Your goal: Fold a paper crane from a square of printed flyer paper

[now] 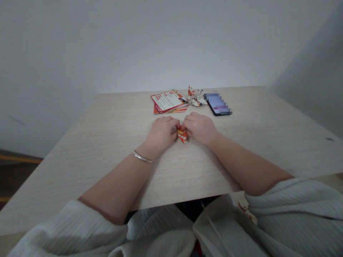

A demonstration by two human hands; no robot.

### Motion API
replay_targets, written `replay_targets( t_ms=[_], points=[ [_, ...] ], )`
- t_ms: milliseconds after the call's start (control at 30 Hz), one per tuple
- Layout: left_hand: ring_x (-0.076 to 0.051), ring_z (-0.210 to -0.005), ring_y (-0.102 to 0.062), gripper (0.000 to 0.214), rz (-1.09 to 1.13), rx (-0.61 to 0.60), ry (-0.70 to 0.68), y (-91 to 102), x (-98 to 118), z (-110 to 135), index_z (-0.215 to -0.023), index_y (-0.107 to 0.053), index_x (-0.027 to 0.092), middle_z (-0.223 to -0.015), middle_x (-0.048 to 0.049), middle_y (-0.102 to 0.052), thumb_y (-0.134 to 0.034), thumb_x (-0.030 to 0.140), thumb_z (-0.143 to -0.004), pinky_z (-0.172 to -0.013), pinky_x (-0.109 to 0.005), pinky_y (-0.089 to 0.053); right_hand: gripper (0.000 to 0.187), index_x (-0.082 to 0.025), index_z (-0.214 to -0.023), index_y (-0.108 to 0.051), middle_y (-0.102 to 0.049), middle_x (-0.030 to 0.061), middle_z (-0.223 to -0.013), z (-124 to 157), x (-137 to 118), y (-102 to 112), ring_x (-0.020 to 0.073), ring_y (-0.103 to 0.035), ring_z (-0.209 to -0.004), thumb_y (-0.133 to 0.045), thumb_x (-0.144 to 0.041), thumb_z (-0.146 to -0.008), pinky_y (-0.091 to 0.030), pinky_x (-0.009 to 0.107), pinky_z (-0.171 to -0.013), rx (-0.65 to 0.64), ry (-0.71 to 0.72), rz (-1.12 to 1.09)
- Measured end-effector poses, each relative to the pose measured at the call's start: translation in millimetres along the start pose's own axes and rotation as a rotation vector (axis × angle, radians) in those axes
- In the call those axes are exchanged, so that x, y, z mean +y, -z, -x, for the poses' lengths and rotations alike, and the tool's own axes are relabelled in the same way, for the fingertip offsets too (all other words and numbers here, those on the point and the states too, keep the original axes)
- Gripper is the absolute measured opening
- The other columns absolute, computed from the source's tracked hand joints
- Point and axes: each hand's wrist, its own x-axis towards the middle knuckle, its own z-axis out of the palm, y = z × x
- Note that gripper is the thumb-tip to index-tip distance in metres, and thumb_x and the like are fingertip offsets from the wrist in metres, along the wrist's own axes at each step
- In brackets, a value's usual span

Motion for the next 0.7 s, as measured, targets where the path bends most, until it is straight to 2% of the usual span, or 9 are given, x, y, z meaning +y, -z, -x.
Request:
replay_targets(
  t_ms=[167, 300, 467, 600, 700],
  points=[
    [-0.030, -0.093, -0.069, 0.013, -0.058, -0.075, 0.013, 1.4, 1, 0, -0.089, -0.075, 0.019, -0.097, -0.0101, -0.077, -0.063, 0.022, -0.085, -0.094, -0.047, -0.049, 0.023, -0.015, -0.101, -0.077, -0.076, 0.0123, -0.102, -2, -5, 5, 0.0271, -0.065, -0.103, -0.055, -0.018, -0.096, -0.045, 0.038, -0.075, -0.090, 0.002, 0.054],
    [-0.032, -0.098, -0.070, 0.015, -0.056, -0.102, 0.056, 4.7, 5, 0, -0.091, -0.077, 0.019, -0.102, -0.0109, -0.079, -0.064, 0.026, -0.087, -0.104, -0.053, -0.045, 0.023, -0.015, -0.099, -0.079, -0.078, 0.0117, -0.103, -1, -5, 9, 0.0292, -0.069, -0.100, -0.058, -0.022, -0.094, -0.045, 0.040, -0.073, -0.176, 0.000, 0.072],
    [-0.035, -0.106, -0.070, 0.021, -0.107, -0.158, 0.032, 13.4, 10, 2, -0.097, -0.078, 0.018, -0.103, -0.0127, -0.079, -0.061, 0.026, -0.089, -0.116, -0.063, -0.034, 0.023, -0.014, -0.100, -0.079, -0.079, 0.0149, -0.103, 1, -5, 10, 0.0314, -0.071, -0.099, -0.061, -0.026, -0.092, -0.045, 0.040, -0.077, -0.185, 0.028, 0.084],
    [-0.032, -0.108, -0.070, 0.024, -0.185, -0.228, 0.015, 21.6, 18, 2, -0.099, -0.078, 0.019, -0.104, -0.0119, -0.078, -0.058, 0.029, -0.092, -0.120, -0.062, -0.030, 0.022, -0.014, -0.099, -0.079, -0.079, 0.0144, -0.100, 0, -4, 10, 0.0297, -0.071, -0.097, -0.060, -0.023, -0.092, -0.046, 0.039, -0.079, -0.184, 0.028, 0.068],
    [-0.031, -0.109, -0.070, 0.029, -0.281, -0.285, -0.009, 27.6, 25, 1, -0.102, -0.079, 0.020, -0.104, -0.0114, -0.078, -0.052, 0.028, -0.096, -0.121, -0.059, -0.031, 0.023, -0.013, -0.101, -0.080, -0.079, 0.0137, -0.105, 0, -3, 12, 0.0289, -0.070, -0.103, -0.059, -0.021, -0.092, -0.046, 0.038, -0.083, -0.203, 0.043, 0.030]
  ],
)
